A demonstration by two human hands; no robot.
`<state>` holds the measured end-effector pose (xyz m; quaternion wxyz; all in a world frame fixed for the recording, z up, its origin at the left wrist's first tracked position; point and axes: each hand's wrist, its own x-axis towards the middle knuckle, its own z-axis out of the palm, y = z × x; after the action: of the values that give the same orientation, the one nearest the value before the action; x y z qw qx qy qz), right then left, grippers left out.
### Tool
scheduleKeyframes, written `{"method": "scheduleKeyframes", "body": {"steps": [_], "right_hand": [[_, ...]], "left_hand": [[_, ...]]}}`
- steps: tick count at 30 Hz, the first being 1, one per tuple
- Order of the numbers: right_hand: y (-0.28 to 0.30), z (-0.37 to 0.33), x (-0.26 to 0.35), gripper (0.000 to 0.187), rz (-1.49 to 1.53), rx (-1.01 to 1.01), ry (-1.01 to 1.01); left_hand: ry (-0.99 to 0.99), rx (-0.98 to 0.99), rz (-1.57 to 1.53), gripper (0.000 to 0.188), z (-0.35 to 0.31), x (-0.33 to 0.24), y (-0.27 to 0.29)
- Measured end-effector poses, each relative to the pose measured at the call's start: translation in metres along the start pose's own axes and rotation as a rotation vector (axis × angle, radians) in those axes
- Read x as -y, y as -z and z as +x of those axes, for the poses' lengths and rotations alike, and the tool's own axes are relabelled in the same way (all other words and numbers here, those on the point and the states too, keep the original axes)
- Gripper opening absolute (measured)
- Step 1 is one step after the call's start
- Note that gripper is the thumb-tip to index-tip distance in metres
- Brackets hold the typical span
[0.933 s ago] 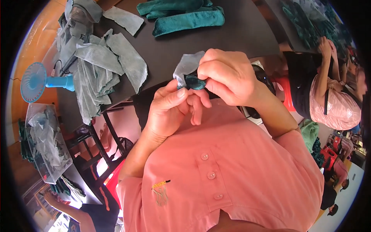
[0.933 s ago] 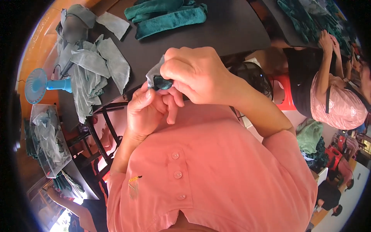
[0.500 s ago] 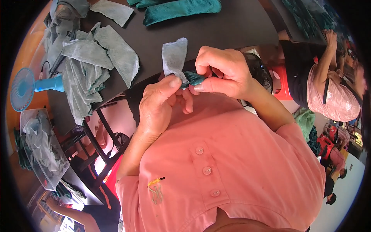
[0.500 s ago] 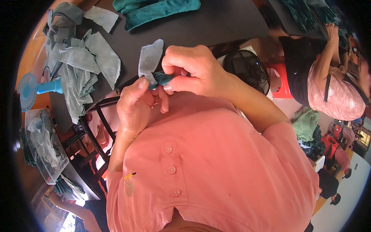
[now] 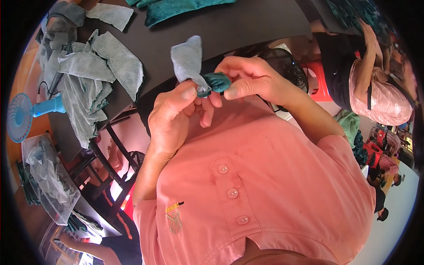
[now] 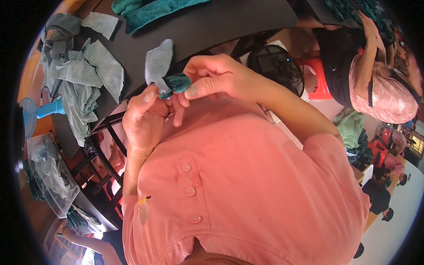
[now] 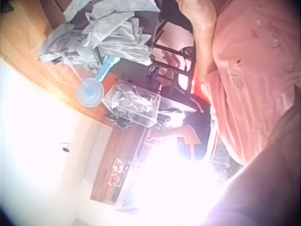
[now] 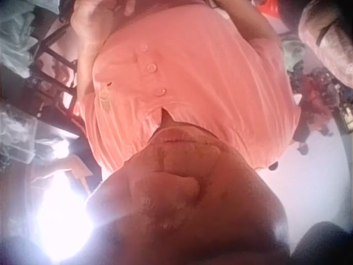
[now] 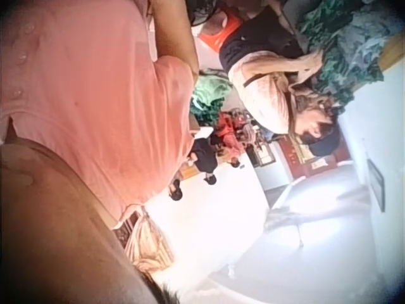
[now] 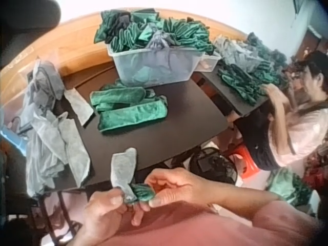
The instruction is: The recorder is inspecting and manipulating small strips of green fabric in a workshop environment.
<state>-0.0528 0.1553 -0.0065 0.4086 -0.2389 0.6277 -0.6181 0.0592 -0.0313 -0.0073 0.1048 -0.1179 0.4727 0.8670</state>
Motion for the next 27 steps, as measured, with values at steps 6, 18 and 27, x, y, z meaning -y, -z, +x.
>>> {"method": "scheduleKeyframes", "body": {"steps": [6, 18, 27], "right_hand": [[0.003, 0.001, -0.002, 0.024, 0.387, 0.135, -0.255], [-0.015, -0.01, -0.008, 0.015, 0.409, 0.145, -0.375], [-0.015, -0.026, -0.017, 0.014, 0.652, -0.068, -0.287]], "left_hand": [[0.044, 0.0, 0.009, 0.047, -0.002, 0.006, 0.0], [0.24, 0.047, 0.234, 0.028, -0.009, -0.001, 0.007], [-0.012, 0.039, 0.35, 0.019, -0.001, 0.008, -0.002]]}}
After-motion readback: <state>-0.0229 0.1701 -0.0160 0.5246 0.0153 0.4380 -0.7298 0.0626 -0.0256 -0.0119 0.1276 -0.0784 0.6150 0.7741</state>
